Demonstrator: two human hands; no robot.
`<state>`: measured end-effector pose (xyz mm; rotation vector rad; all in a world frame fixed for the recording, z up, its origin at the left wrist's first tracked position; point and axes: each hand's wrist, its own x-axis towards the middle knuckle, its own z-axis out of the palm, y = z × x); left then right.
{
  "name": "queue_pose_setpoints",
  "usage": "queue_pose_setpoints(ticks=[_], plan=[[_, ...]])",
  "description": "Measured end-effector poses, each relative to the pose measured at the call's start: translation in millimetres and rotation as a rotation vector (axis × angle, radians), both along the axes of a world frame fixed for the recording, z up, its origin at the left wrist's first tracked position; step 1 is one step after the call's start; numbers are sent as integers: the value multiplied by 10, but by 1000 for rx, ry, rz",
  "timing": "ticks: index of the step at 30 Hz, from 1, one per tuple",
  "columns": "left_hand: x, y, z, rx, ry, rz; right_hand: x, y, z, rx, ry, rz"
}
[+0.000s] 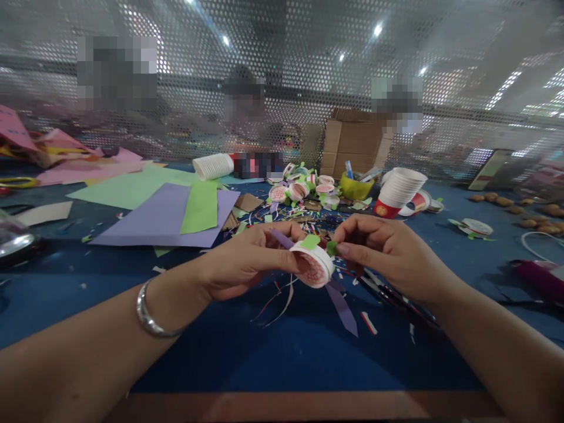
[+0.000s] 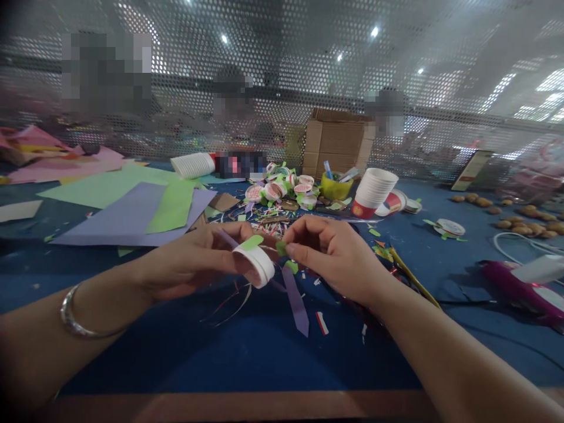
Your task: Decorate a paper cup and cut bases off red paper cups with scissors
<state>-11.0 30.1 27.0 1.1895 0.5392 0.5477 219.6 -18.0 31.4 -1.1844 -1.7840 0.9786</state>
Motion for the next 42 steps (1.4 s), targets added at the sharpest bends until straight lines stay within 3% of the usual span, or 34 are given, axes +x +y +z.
queue_pose_setpoints(ticks=[8, 13, 22, 27, 34, 42], plan=[[-16, 16, -24, -125, -72, -16, -79, -15, -72, 157, -126, -65], [-27, 8, -12, -114, -79, 6, -88, -71, -103, 240, -216, -120], [-27, 34, -32, -22, 10, -31, -69, -64, -106, 428, -321, -95], [-12, 32, -39, 21, -23, -13, -40, -143, 4, 267, -87, -158], [5, 45, -46, 88, 2, 54, -37, -139, -30, -53, 240, -52], [34, 12, -81, 117, 17, 92, -80, -112, -75, -141, 289, -10]])
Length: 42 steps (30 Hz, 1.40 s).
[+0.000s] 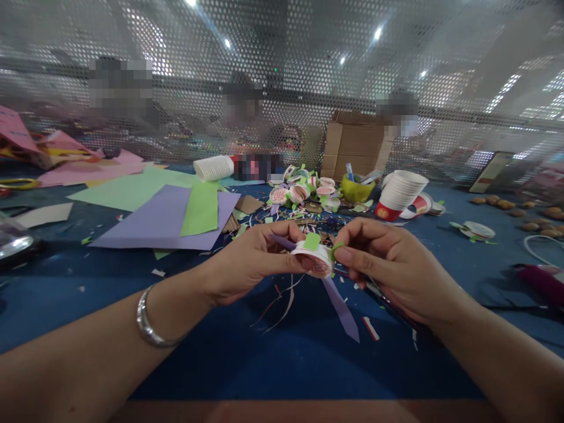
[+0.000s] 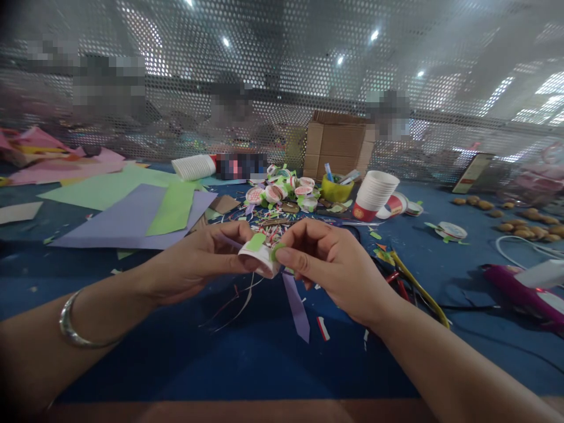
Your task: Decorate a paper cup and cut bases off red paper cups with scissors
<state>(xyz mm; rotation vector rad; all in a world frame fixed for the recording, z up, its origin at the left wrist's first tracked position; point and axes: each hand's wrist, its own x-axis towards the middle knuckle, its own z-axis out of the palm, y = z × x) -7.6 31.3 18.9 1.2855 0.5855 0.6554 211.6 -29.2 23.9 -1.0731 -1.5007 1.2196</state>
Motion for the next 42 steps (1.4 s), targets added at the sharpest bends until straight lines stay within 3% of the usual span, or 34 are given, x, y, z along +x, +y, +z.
queue_pose_setpoints(ticks=[20, 28, 37, 42], plan=[[134, -153, -82, 180, -166, 176, -53, -13, 26, 125, -99, -84], [148, -174, -99, 210, -132, 203, -41, -20, 35, 171, -140, -95], [122, -169, -71, 405, -58, 285, -60, -7, 30, 162, -128, -71], [103, -173, -79, 371, -57, 261, -50, 12, -2, 127, -76, -51]])
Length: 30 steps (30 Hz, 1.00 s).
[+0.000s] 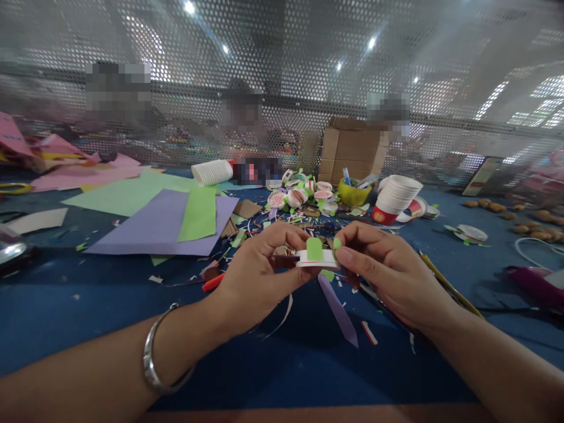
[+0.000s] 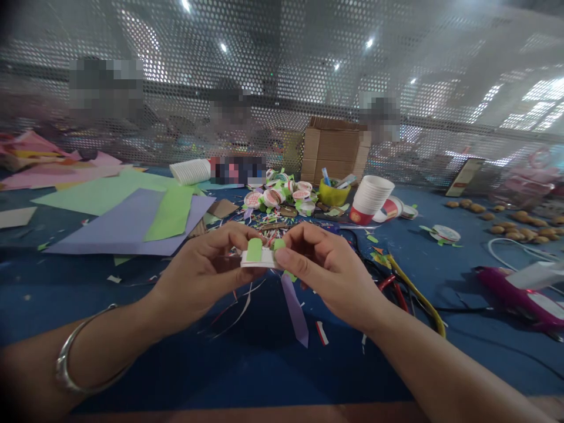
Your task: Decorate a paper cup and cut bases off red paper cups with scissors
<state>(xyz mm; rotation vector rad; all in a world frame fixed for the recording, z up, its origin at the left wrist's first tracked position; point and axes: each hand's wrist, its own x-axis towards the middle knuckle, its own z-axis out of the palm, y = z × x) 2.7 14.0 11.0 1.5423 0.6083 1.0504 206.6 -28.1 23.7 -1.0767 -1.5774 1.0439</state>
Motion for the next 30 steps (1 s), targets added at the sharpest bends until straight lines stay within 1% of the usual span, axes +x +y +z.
queue_pose_setpoints(ticks=[3, 5, 10, 12, 17, 22, 25, 30], plan=[[-2, 2, -17, 5, 11, -2, 2, 1, -10, -9, -5, -11], [6, 2, -26, -22, -7, 4, 0, 2, -16, -16, -3, -22], [30, 0, -23, -269, -78, -80, -2, 20, -29, -42, 23, -36], [27, 2, -13, -317, -67, -102, 4, 30, -29, -38, 31, -36], [-4, 7, 25, -294, 56, -102, 30, 40, -32, -50, 19, -15], [-17, 19, 50, -239, 80, -100, 29, 30, -27, -36, 0, -24], [-19, 35, 42, -231, 75, -68, 7, 17, 19, 13, -103, -56], [-38, 47, 32, -198, 77, -11, -21, -9, 71, 156, -345, -132]])
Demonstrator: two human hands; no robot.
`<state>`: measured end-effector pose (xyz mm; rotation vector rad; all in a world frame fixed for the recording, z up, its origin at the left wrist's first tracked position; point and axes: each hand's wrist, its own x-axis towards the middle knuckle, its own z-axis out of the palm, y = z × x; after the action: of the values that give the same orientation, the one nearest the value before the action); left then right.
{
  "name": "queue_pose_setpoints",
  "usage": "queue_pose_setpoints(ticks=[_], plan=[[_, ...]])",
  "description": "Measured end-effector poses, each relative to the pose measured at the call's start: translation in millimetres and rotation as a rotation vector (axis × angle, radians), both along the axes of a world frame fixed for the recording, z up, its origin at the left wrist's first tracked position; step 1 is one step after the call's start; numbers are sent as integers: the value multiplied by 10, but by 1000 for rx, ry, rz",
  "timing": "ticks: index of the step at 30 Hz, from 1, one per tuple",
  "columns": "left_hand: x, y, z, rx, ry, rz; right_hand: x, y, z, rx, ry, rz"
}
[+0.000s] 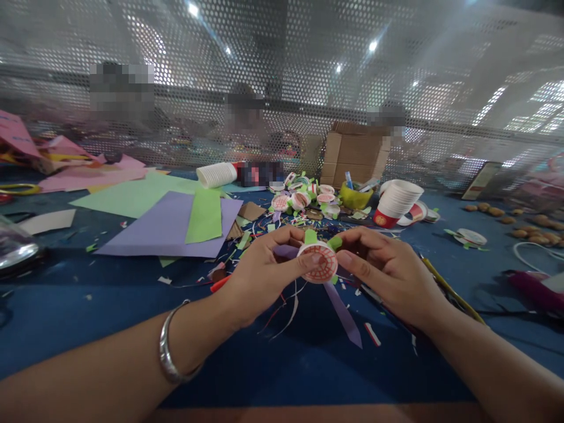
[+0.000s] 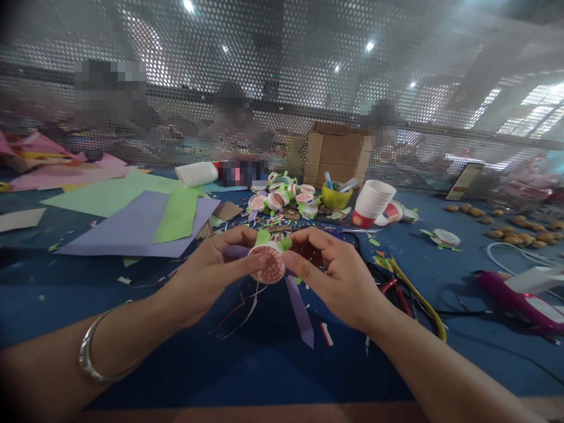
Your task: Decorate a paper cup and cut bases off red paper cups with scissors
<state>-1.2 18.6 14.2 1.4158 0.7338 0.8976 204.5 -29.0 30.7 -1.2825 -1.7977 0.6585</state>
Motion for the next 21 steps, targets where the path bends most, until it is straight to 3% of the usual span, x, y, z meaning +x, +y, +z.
queue_pose_setpoints(ticks=[11, 21], plan=[[-8, 25, -11, 77, 142, -4, 41, 3, -5, -16, -95, -23], [-25, 25, -55, 125, 154, 9, 37, -14, -88, 212, -285, -43]])
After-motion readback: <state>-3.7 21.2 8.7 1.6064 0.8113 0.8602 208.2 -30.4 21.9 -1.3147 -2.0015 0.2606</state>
